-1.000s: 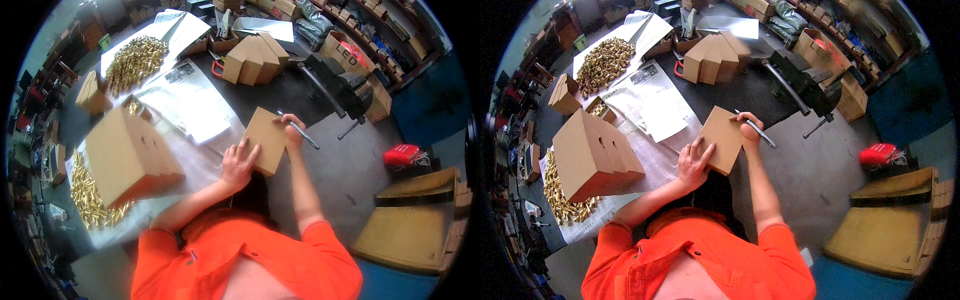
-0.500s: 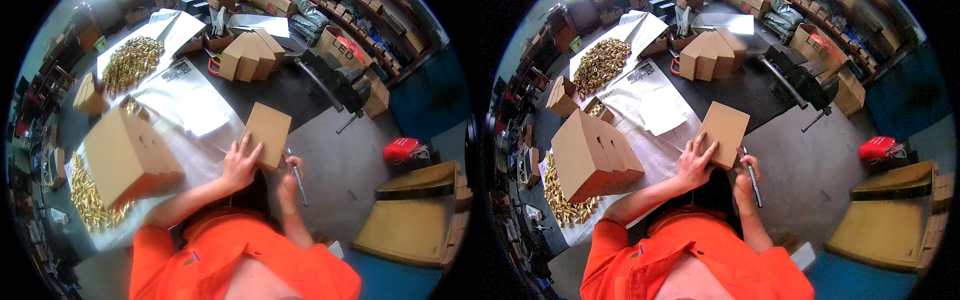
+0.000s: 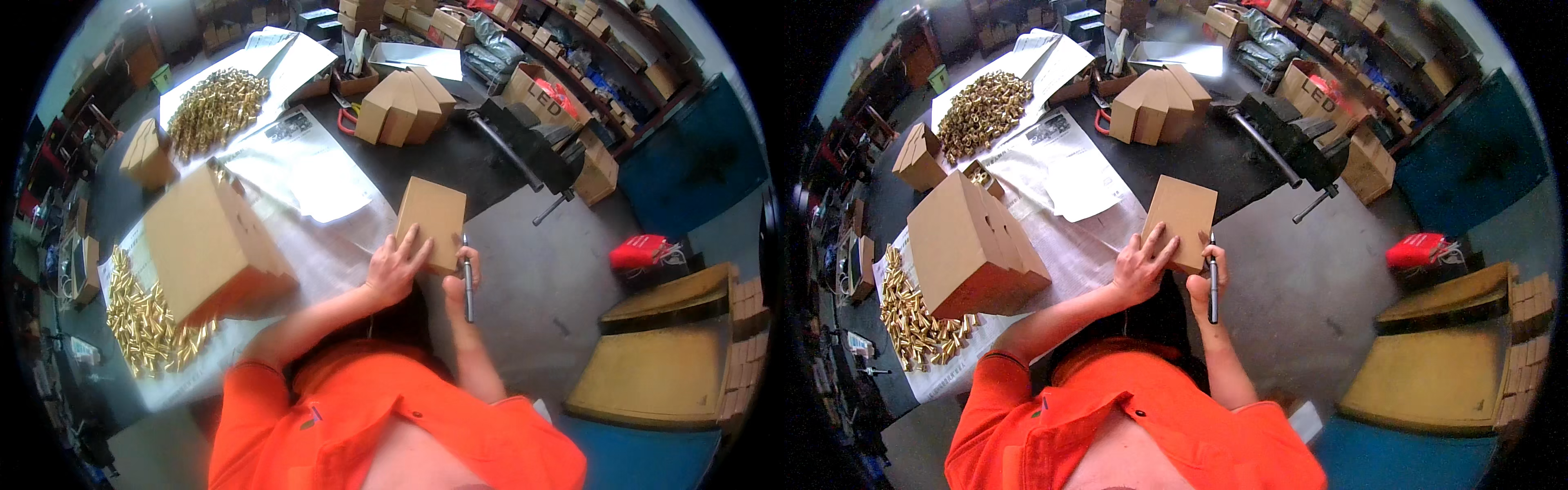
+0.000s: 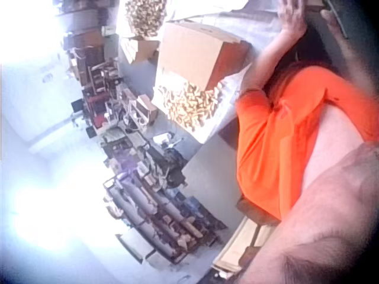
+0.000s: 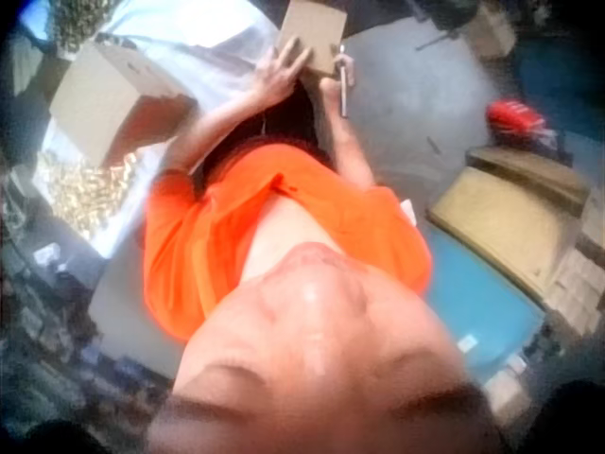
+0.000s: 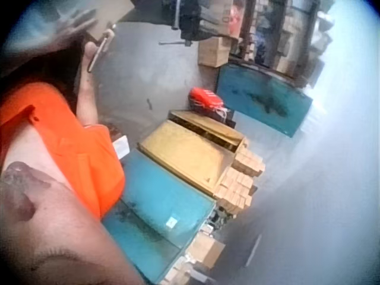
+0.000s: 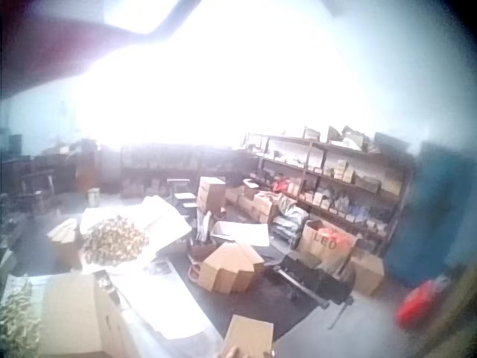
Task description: The person writes on small cardboard boxes with a marker, then places them on a table. The person also opens a box containing brass-colored parts and moves a chair.
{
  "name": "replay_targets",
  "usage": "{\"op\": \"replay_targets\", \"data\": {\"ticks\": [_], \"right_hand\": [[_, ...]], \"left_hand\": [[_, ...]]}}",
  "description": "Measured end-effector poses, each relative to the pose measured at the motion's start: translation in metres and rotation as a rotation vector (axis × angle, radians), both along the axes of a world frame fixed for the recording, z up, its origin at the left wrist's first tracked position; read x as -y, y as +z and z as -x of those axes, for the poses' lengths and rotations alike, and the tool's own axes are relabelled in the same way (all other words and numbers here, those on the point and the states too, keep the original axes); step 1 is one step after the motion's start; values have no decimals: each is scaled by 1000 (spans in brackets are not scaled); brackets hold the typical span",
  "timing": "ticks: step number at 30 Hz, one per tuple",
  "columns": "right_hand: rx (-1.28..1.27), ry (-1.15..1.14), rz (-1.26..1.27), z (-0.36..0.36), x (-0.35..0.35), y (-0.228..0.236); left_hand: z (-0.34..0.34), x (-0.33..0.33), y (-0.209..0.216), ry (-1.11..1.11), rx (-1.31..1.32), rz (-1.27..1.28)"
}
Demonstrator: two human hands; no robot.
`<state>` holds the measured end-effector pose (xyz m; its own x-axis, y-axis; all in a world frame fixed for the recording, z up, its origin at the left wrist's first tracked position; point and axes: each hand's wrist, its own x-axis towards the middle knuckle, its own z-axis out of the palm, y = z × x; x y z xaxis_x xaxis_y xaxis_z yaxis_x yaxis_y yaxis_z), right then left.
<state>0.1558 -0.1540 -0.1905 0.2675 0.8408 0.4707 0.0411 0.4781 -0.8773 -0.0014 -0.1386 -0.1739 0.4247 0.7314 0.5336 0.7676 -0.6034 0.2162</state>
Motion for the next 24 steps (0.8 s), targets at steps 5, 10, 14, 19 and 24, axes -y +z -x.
{"op": "replay_targets", "data": {"ticks": [5, 10, 14, 19, 24], "right_hand": [[-426, 67, 101, 13, -10, 19], [-317, 41, 265, -13, -45, 60], [-264, 145, 220, -35, -77, 86], [-273, 200, 409, -44, -106, 119], [-191, 262, 575, -52, -132, 138]], "left_hand": [[-4, -5, 1, 55, 154, -37], [-7, -31, 49, -34, 274, -132], [-6, -64, 80, -170, 267, -134], [-3, -100, 77, -224, 419, -116], [-5, -122, 76, -75, 614, 103]]}}
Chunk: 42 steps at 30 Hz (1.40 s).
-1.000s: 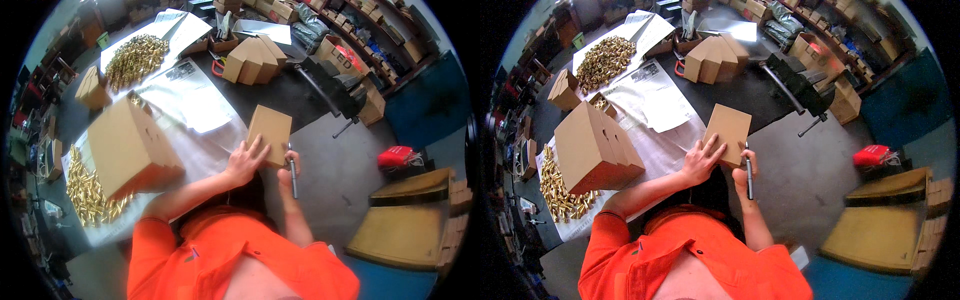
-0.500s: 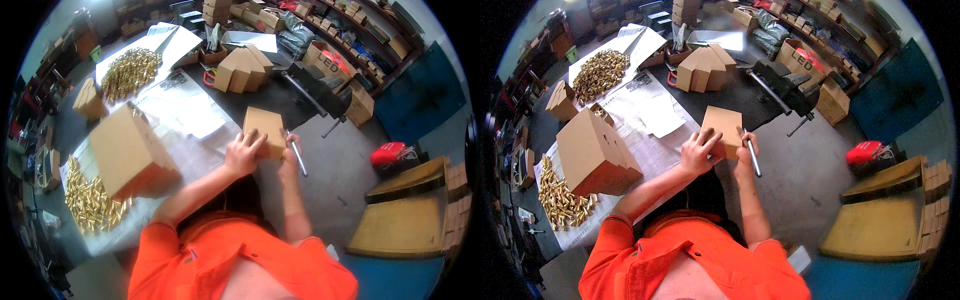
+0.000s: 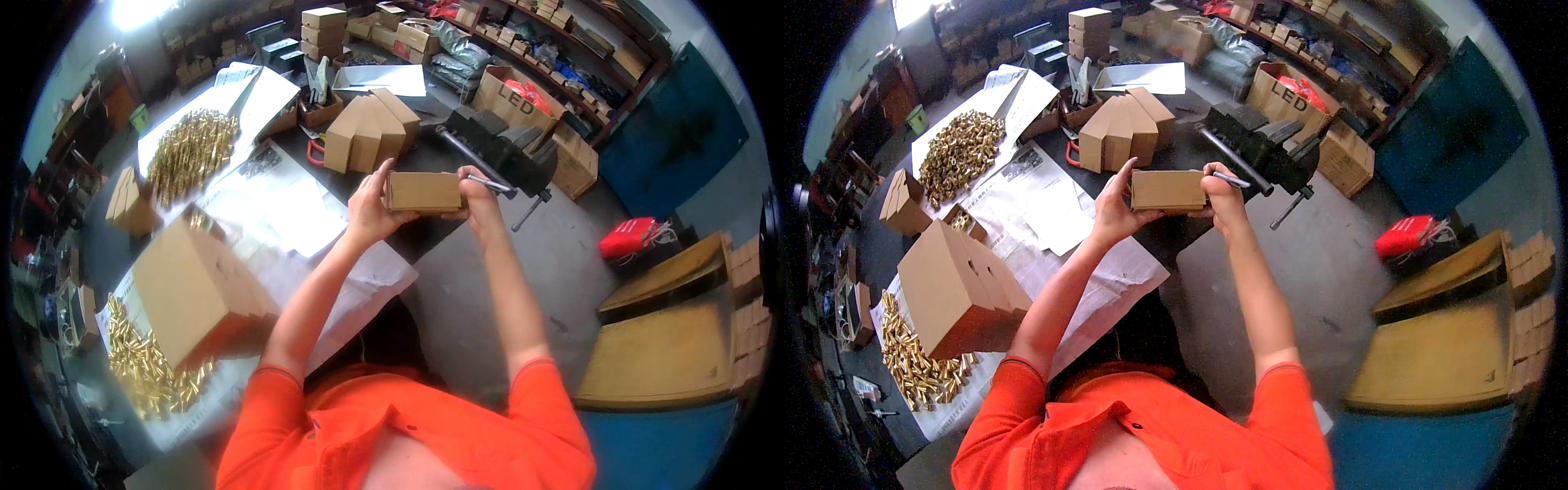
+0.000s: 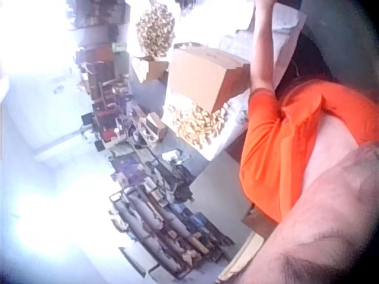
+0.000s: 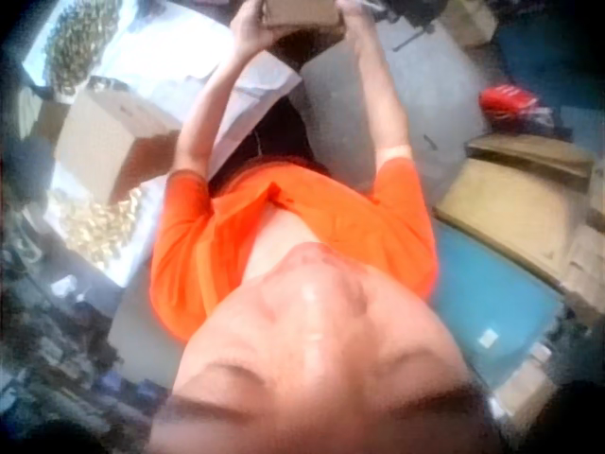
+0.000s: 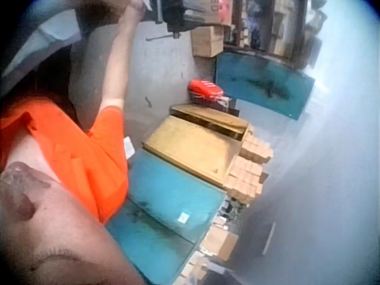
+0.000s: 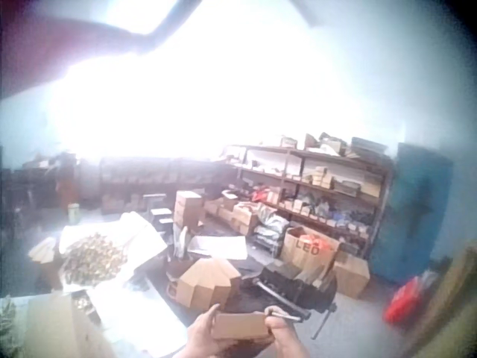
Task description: The person writes on small cardboard boxes with a marker, then places them on a table. The person also opens a box containing brass-colored parts and moves a chair.
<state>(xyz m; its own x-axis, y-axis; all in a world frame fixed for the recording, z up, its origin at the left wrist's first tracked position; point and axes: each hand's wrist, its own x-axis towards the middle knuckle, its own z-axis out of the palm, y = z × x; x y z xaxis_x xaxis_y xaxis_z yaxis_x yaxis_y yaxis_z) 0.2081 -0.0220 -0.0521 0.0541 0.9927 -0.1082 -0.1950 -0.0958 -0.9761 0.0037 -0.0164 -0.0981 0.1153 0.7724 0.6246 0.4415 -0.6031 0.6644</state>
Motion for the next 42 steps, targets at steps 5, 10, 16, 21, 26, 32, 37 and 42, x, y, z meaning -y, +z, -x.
{"op": "replay_targets", "data": {"ticks": [5, 10, 16, 21, 26, 32, 37, 42], "right_hand": [[197, -25, -38, -5, -17, 2], [262, 108, -84, -17, -14, 8], [242, 16, -479, -34, -11, 34], [274, 145, -740, 11, -43, 27], [148, 168, -660, 30, -63, 10], [277, 78, -553, 35, -56, 16], [452, 54, -629, 36, -50, 14], [580, -32, -656, 40, -53, 5]], "left_hand": [[-7, -24, 0, -6, -20, 31], [-15, -49, -19, -156, 217, 100], [-18, -50, -20, -136, 248, 119], [-16, -49, -18, -165, 172, 129], [-14, -46, -16, -185, 170, 145], [-14, -45, -16, -133, 154, 130], [-13, -41, -15, -150, 137, 118], [-12, -40, -15, -130, 139, 105]]}}
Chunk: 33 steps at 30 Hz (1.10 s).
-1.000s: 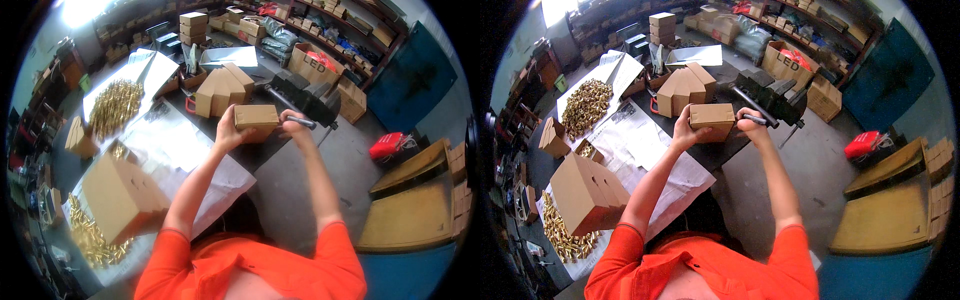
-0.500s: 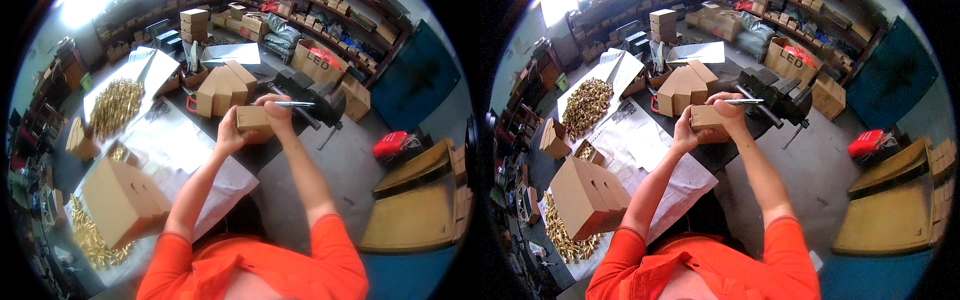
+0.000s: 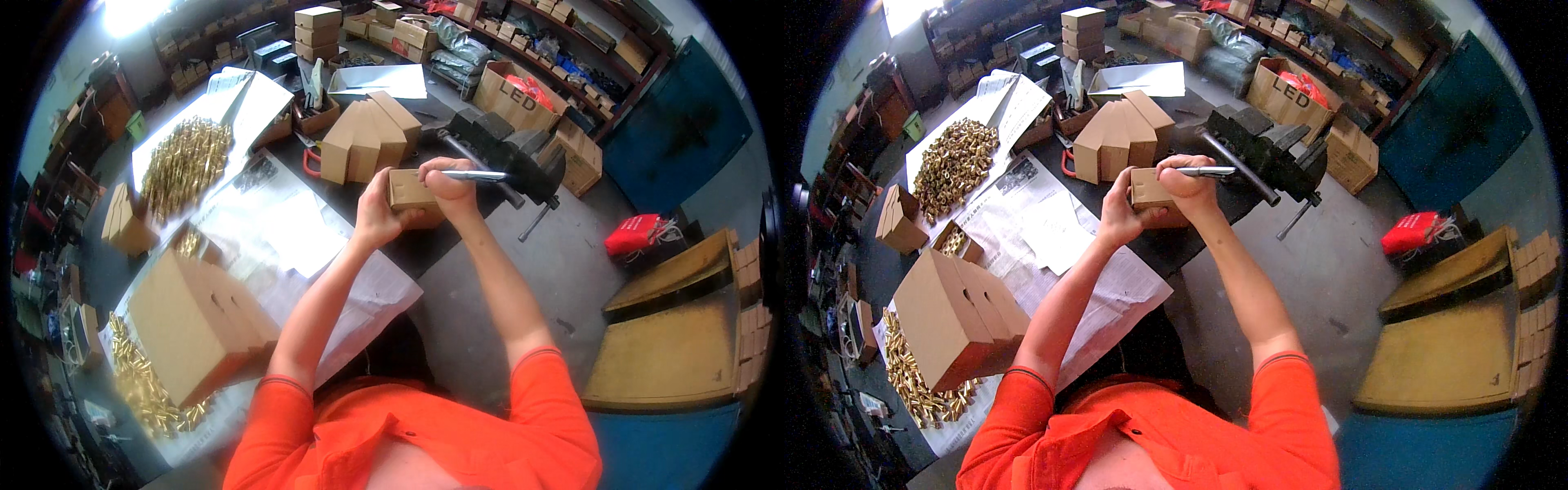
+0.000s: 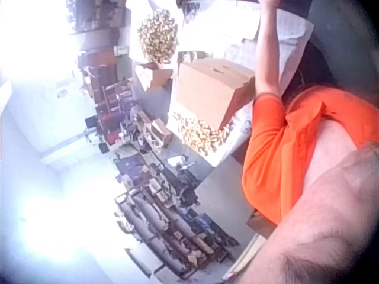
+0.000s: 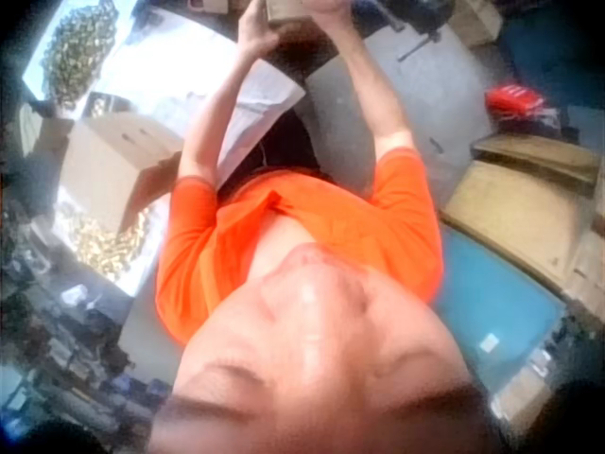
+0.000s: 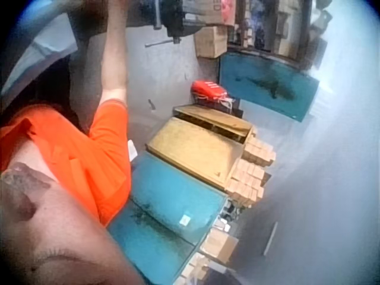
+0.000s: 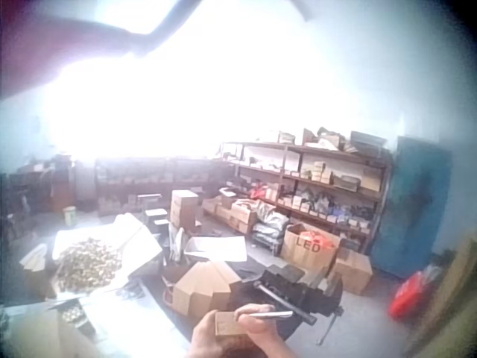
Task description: The person writes on small cardboard boxes with a marker, then places them on a table. The person also opens a box containing brass-colored parts and moves a chair.
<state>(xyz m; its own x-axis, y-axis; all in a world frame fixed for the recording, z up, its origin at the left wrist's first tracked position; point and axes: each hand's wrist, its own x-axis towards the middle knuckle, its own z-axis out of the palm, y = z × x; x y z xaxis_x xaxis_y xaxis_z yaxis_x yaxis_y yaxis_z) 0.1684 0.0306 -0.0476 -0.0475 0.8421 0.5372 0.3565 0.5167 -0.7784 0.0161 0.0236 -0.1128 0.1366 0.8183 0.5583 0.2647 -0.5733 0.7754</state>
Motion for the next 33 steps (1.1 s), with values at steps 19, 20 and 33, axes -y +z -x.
{"op": "replay_targets", "data": {"ticks": [19, 20, 33], "right_hand": [[-51, 75, 53, -5, 4, -1], [-32, 49, 57, -3, 4, 0], [-104, -7, 41, 0, 5, 1]], "left_hand": [[-1, 7, 2, -7, 62, 45], [0, 6, 1, 5, 47, 22], [-1, 3, 2, 0, 35, -4]]}}
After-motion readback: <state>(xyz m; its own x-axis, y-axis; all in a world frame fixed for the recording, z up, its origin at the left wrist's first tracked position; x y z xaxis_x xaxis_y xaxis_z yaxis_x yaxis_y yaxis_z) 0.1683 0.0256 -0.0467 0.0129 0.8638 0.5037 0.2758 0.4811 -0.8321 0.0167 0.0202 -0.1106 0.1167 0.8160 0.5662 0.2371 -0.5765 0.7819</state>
